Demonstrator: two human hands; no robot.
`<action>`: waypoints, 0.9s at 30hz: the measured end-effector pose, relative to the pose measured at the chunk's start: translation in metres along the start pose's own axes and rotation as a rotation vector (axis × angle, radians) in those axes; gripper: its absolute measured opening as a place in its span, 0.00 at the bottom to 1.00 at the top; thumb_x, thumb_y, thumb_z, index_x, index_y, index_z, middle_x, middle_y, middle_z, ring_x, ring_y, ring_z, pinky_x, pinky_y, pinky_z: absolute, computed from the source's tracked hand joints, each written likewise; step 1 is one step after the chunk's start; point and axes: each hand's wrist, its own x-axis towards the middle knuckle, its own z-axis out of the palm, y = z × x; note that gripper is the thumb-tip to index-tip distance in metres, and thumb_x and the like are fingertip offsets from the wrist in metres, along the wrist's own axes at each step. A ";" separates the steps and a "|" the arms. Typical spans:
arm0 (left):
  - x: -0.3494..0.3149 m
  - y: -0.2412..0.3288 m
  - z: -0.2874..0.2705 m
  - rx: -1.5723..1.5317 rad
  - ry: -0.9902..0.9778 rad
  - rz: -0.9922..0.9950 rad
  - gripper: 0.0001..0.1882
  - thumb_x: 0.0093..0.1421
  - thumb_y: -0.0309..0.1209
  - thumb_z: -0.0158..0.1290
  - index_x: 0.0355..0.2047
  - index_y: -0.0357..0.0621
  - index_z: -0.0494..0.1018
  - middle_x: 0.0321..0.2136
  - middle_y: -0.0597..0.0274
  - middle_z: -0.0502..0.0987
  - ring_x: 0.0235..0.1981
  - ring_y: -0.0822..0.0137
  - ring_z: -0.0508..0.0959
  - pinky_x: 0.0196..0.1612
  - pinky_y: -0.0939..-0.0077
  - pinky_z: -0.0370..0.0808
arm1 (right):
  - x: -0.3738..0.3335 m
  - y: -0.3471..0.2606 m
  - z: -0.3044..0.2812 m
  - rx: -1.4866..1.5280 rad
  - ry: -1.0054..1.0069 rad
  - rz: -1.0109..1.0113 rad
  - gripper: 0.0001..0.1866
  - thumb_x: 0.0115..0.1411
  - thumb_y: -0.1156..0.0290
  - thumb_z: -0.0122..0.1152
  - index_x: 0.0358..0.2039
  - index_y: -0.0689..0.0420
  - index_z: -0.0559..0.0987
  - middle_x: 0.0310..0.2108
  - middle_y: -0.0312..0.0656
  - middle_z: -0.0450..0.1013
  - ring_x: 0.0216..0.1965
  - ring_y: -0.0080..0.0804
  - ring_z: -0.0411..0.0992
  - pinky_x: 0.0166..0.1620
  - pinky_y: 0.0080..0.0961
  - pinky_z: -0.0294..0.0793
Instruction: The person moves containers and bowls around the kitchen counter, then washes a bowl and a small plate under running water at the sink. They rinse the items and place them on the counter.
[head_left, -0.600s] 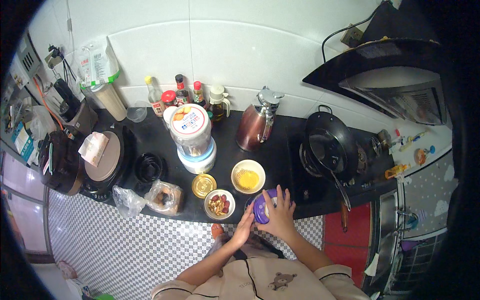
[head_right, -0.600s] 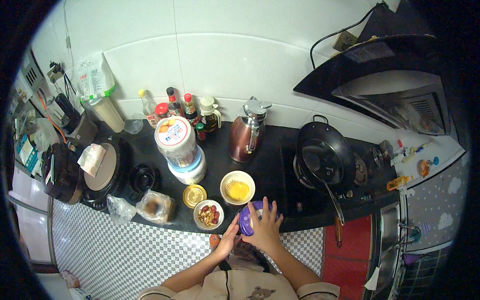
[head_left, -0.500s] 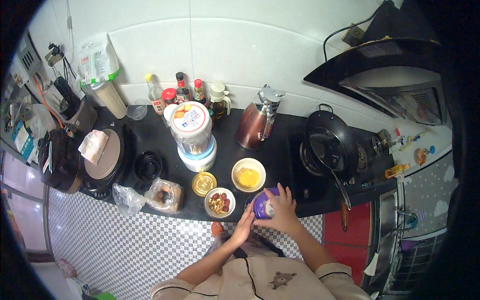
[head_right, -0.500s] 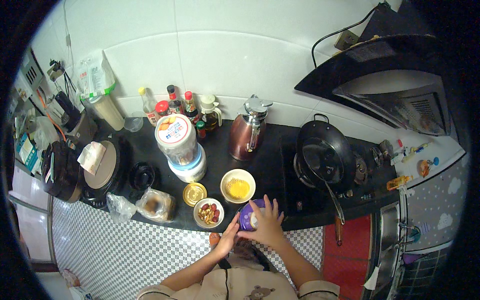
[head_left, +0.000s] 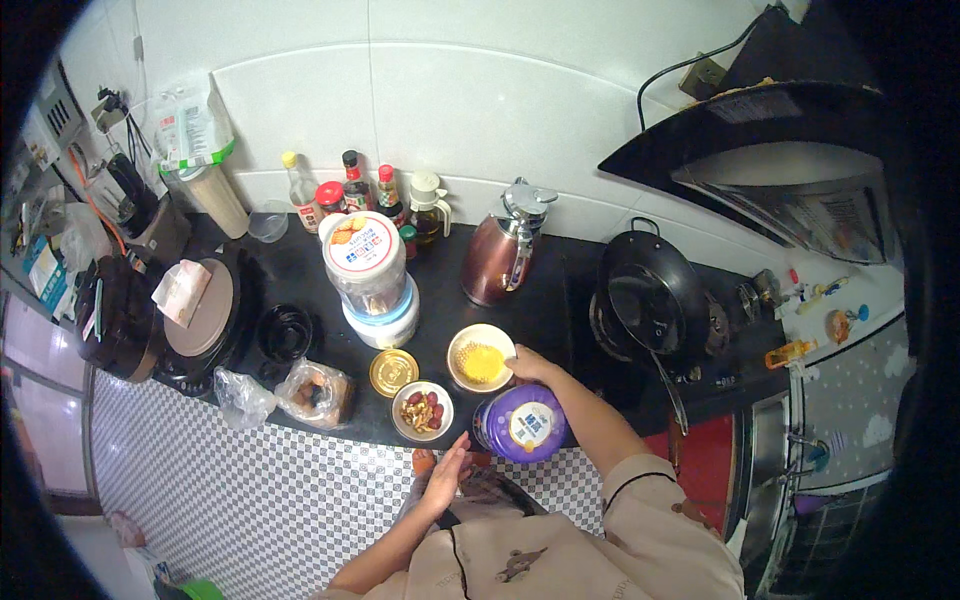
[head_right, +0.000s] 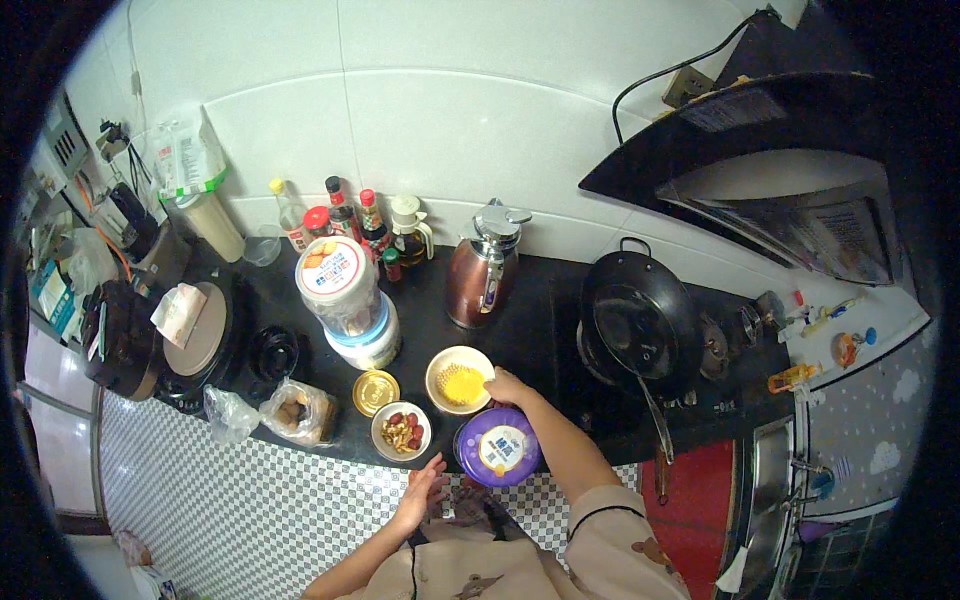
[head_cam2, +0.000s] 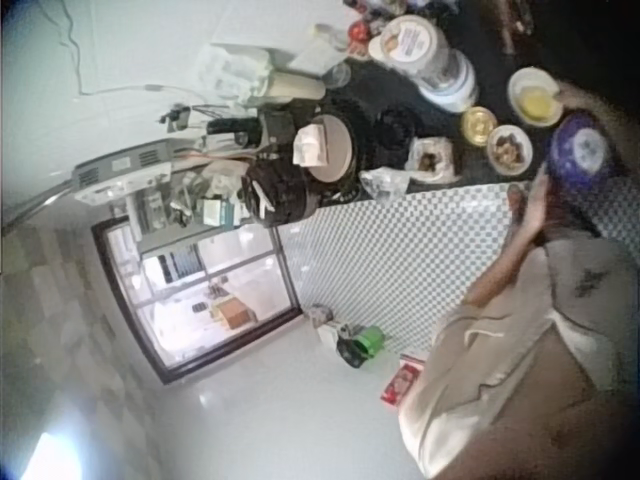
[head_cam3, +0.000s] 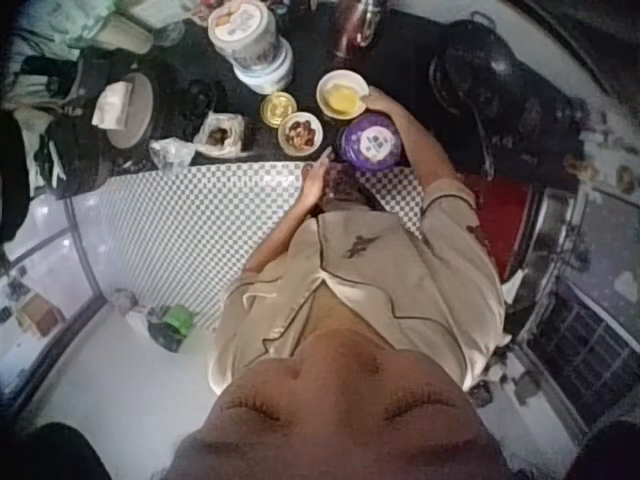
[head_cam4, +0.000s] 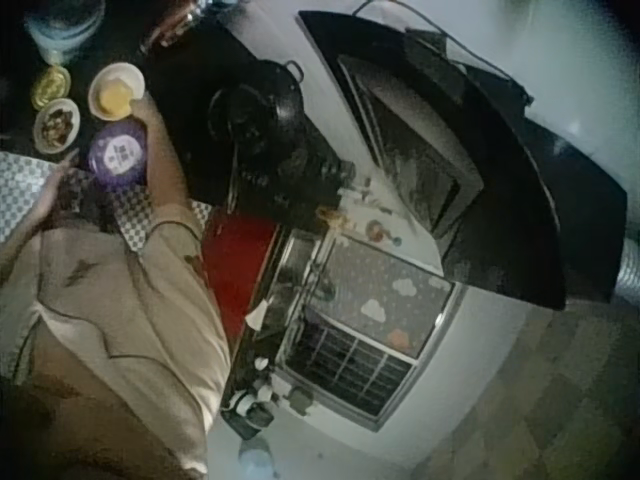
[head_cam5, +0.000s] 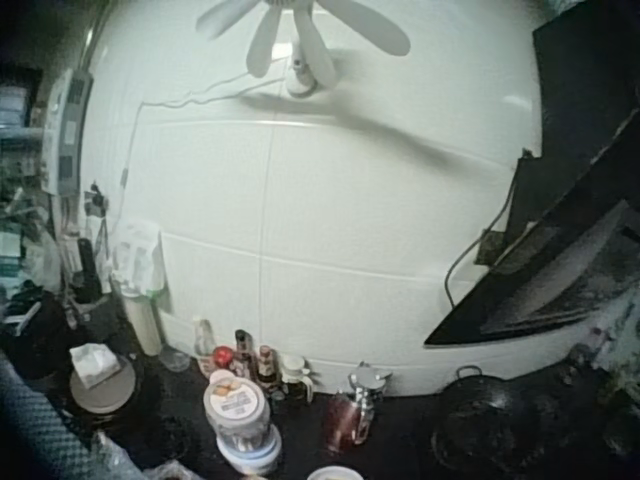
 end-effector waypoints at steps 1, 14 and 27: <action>0.001 -0.004 -0.002 -0.014 0.003 -0.008 0.28 0.63 0.50 0.34 0.61 0.53 0.50 0.58 0.60 0.55 0.57 0.60 0.58 0.56 0.63 0.58 | 0.003 0.002 0.000 0.051 -0.034 0.034 0.21 0.55 0.67 0.49 0.46 0.68 0.65 0.35 0.56 0.72 0.29 0.37 0.75 0.30 0.31 0.75; -0.002 -0.002 0.001 -0.028 0.059 -0.057 0.25 0.64 0.47 0.32 0.56 0.49 0.59 0.52 0.64 0.65 0.50 0.68 0.67 0.53 0.70 0.61 | -0.040 -0.052 -0.020 -0.585 0.436 -0.201 0.16 0.52 0.68 0.48 0.37 0.67 0.70 0.29 0.58 0.73 0.30 0.47 0.75 0.38 0.39 0.73; -0.001 -0.008 -0.006 -0.028 0.068 -0.074 0.23 0.64 0.45 0.34 0.53 0.45 0.62 0.49 0.65 0.68 0.48 0.68 0.69 0.51 0.71 0.64 | -0.023 0.005 -0.018 0.341 0.098 -0.103 0.09 0.54 0.76 0.45 0.34 0.67 0.70 0.19 0.47 0.73 0.16 0.28 0.70 0.19 0.23 0.70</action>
